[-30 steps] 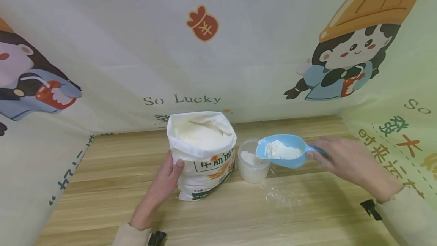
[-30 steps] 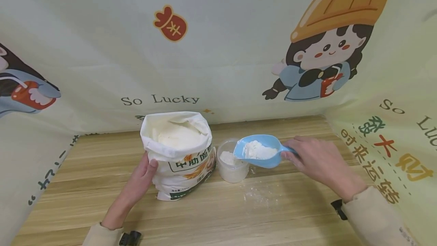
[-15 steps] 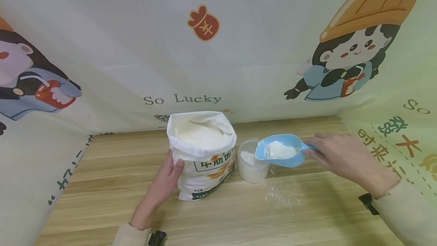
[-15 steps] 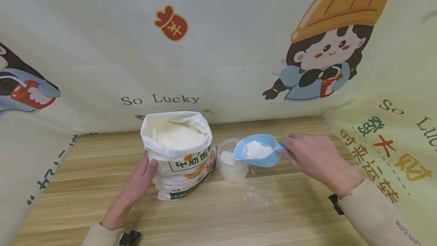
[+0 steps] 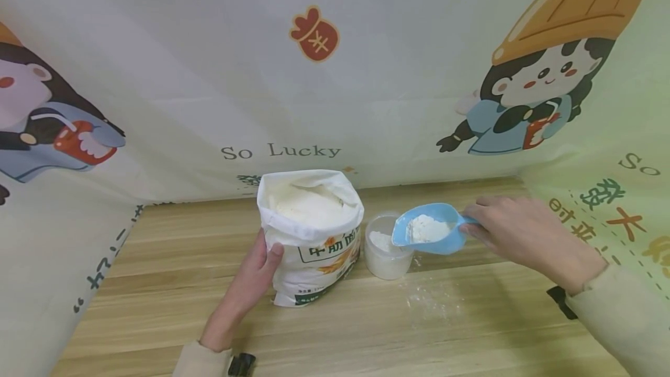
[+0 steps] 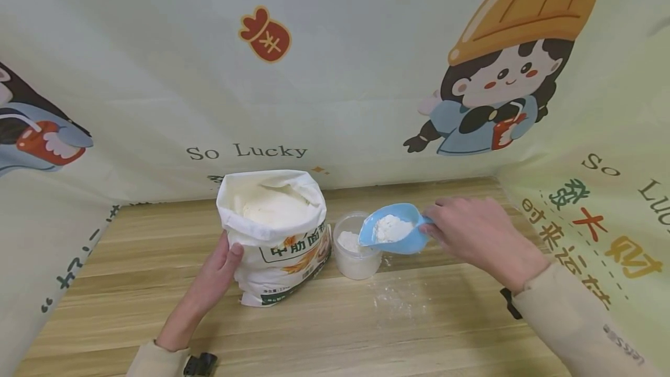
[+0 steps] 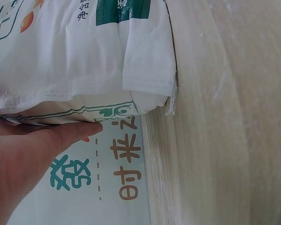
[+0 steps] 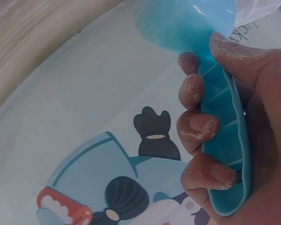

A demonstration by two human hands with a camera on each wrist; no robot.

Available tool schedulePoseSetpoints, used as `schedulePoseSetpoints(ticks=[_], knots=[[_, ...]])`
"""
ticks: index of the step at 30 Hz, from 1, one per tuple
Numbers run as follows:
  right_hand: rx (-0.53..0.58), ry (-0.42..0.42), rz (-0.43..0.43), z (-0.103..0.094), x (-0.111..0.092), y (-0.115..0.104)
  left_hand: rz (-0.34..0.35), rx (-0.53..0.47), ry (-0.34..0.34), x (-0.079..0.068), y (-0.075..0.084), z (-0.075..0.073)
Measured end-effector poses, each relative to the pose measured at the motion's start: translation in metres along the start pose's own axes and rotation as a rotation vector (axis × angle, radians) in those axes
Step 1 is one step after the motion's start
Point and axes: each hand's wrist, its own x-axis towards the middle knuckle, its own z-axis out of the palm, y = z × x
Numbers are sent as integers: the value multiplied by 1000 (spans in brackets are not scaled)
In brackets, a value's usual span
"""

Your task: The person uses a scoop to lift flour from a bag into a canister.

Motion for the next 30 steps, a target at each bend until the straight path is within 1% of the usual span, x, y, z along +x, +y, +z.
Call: schedulePoseSetpoints(ticks=[5,12,23,30], knots=[[-8,-24,7,-5,5,-3,-5,1,1,0,0,0],[-32,-50,7,-11,11,-7,29,26,22,0,0,0],[-70,-40,-13,-19,20,-12,34,16,22,1,-1,1],[-95,-68,-13,-29,32,-18,33,31,30,0,1,1]])
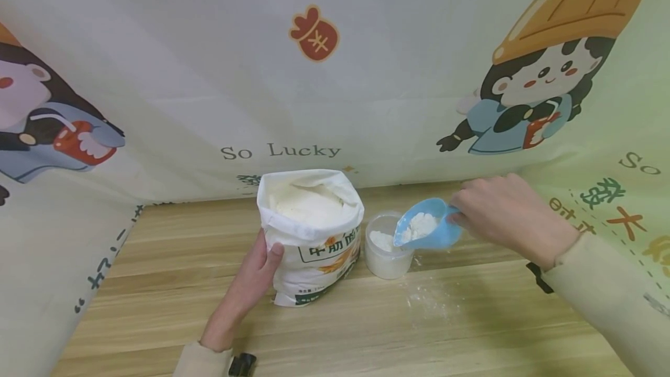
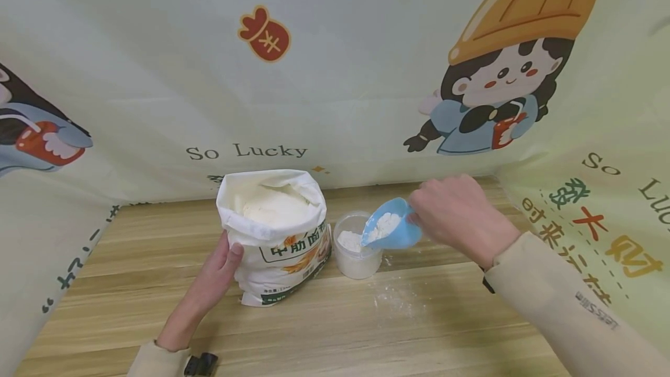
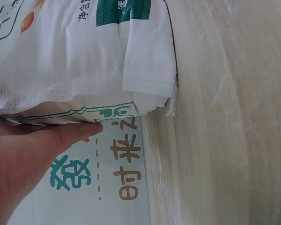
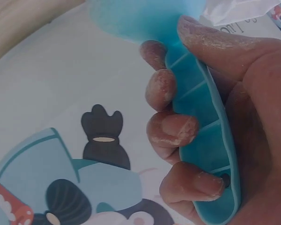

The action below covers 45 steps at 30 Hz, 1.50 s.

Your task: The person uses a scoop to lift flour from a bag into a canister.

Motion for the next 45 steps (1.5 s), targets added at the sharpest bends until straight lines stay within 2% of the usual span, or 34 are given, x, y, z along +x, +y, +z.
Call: schedulePoseSetpoints(ticks=[7,30,40,45], knots=[[-2,-58,21,-7,10,-6,-10,-7,-5,-1,0,-1],[-99,-175,18,-23,36,-22,-28,-8,-17,-1,1,-2],[-186,-141,-14,-23,41,-31,-29,-7,-13,-1,1,-1],[-219,-70,-43,-19,40,-36,-37,6,-11,-1,1,-1]])
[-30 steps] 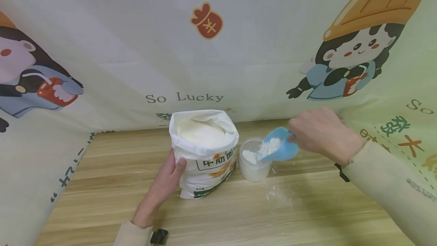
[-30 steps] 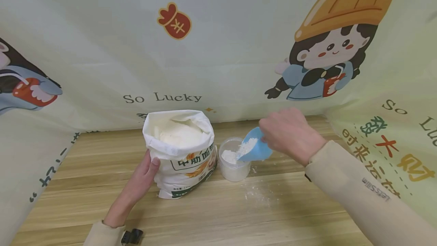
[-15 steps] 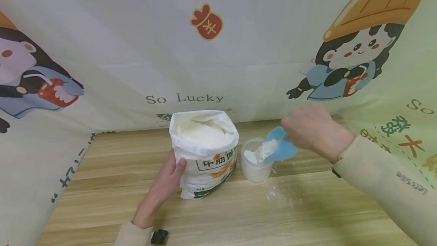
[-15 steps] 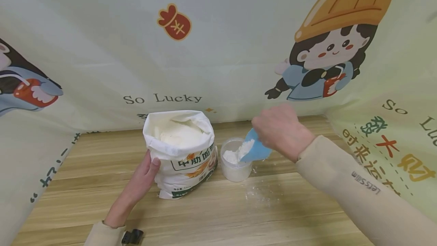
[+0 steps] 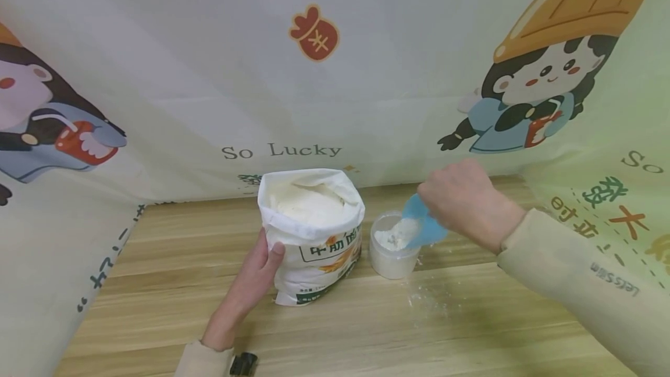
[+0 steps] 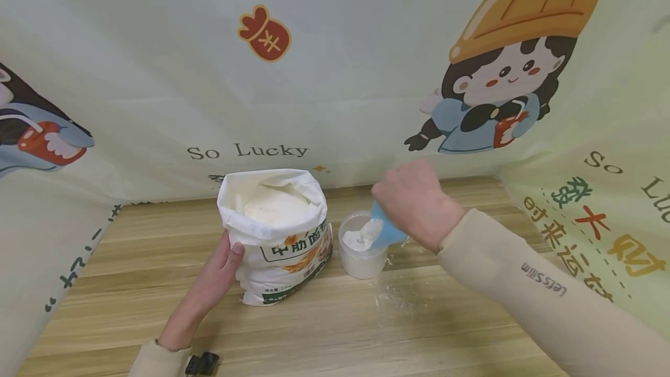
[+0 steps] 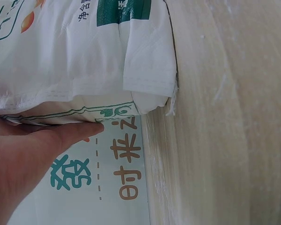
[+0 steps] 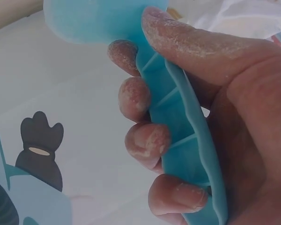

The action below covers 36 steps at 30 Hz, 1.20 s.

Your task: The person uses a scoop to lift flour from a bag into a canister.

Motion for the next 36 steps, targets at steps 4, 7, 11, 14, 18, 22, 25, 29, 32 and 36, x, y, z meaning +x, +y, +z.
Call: schedulePoseSetpoints(ticks=[4,7,11,14,18,22,25,29,32,36], knots=[[-43,58,-14,2,-1,-4,-3,2,2,0,0,0],[-63,74,-16,3,-2,-7,-7,6,1,1,-1,-1],[-62,72,-25,2,-4,-8,-16,4,-3,1,-1,-1],[-30,55,-22,2,-6,-4,-20,4,0,1,0,-1],[35,35,1,6,-13,4,-7,4,3,1,0,-1],[96,45,25,16,-22,11,4,-7,0,0,-1,0],[144,67,45,24,-29,16,3,-11,-2,-1,-2,0],[232,92,78,33,-38,23,7,-12,-2,-1,-2,0],[302,122,91,36,-44,29,18,-15,-2,0,-3,-1],[351,208,83,39,-52,36,20,-14,-6,1,-3,-1]])
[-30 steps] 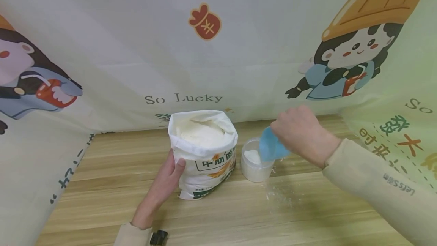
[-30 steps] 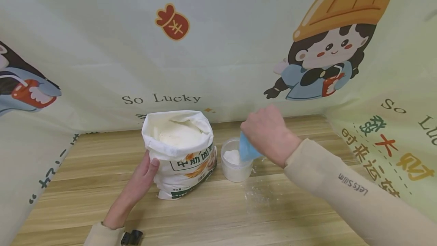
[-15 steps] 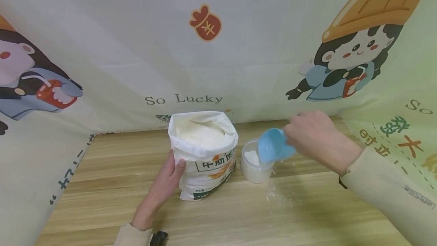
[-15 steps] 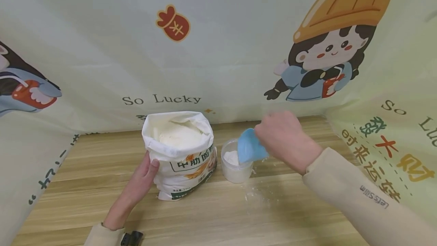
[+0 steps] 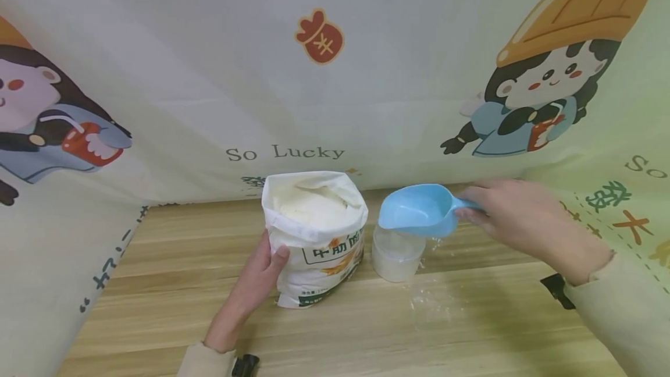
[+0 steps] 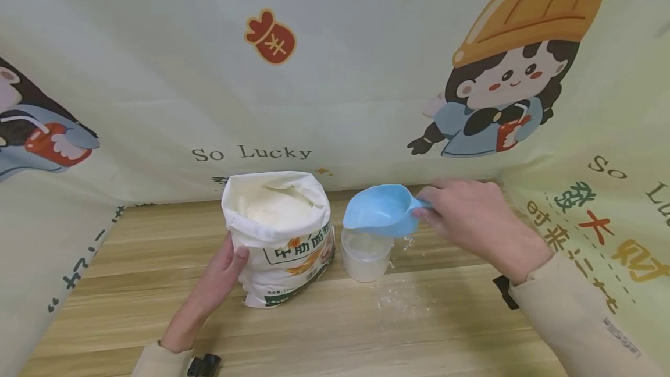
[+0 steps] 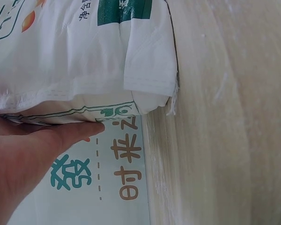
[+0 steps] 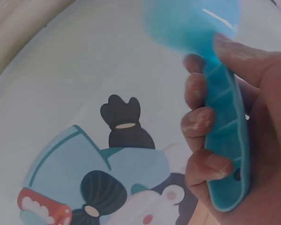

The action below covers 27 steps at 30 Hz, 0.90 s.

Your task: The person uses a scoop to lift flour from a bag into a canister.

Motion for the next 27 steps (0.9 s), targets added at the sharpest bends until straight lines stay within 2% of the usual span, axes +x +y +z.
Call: schedulePoseSetpoints(ticks=[7,15,21,27], knots=[[14,81,11,-7,-4,-3,-15,-23,-11,0,1,0],[20,161,-6,-12,1,-22,-9,1,4,1,-1,1],[14,188,-56,-15,12,-40,-8,7,14,1,0,1],[25,169,-83,-20,24,-54,-6,3,12,0,1,1]])
